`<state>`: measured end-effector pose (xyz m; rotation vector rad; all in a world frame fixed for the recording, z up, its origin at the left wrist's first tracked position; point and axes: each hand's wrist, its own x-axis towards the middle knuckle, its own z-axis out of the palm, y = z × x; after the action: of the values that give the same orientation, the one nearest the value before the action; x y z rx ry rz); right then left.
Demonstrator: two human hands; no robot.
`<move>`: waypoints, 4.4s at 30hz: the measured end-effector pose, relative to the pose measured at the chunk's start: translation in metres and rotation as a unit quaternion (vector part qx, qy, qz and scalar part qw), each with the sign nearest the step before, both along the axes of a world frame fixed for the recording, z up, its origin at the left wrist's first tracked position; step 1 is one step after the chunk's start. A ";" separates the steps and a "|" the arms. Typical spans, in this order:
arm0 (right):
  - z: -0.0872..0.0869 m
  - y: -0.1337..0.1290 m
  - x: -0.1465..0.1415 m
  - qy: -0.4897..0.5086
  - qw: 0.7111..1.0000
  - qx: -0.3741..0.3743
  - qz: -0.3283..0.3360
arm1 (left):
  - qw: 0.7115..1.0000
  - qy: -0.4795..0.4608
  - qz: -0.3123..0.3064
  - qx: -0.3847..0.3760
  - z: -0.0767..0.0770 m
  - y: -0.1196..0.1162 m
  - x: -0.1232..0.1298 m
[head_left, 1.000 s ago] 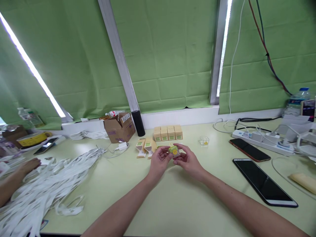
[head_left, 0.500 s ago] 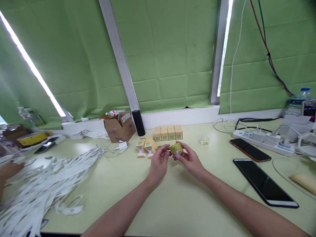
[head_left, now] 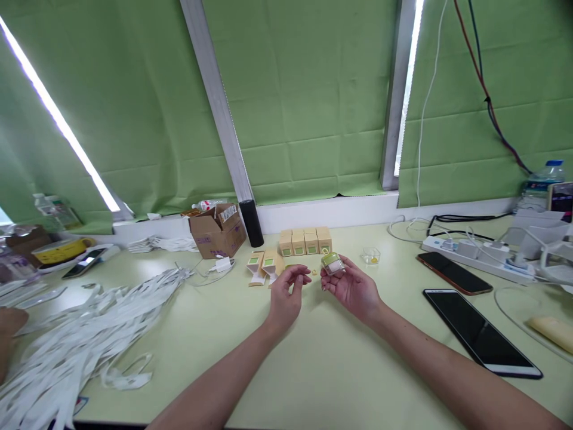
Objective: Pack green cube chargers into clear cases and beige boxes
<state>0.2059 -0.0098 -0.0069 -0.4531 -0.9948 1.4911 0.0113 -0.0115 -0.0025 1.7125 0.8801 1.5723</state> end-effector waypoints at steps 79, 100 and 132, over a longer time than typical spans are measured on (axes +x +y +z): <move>-0.026 0.010 0.007 -0.603 0.764 0.068 -0.218 | 0.737 0.607 0.297 -0.017 0.024 0.022 -0.042; -0.011 0.000 0.003 -0.533 0.785 0.128 -0.288 | 0.798 0.461 0.300 0.245 0.024 0.001 -0.021; 0.007 -0.026 -0.009 -0.328 0.810 0.377 -0.308 | 0.858 0.279 0.173 0.395 0.019 -0.010 -0.014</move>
<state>0.1968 -0.0362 0.0004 -0.6319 -1.6741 0.2529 -0.0029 -0.0212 0.0162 2.8320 0.9022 1.8494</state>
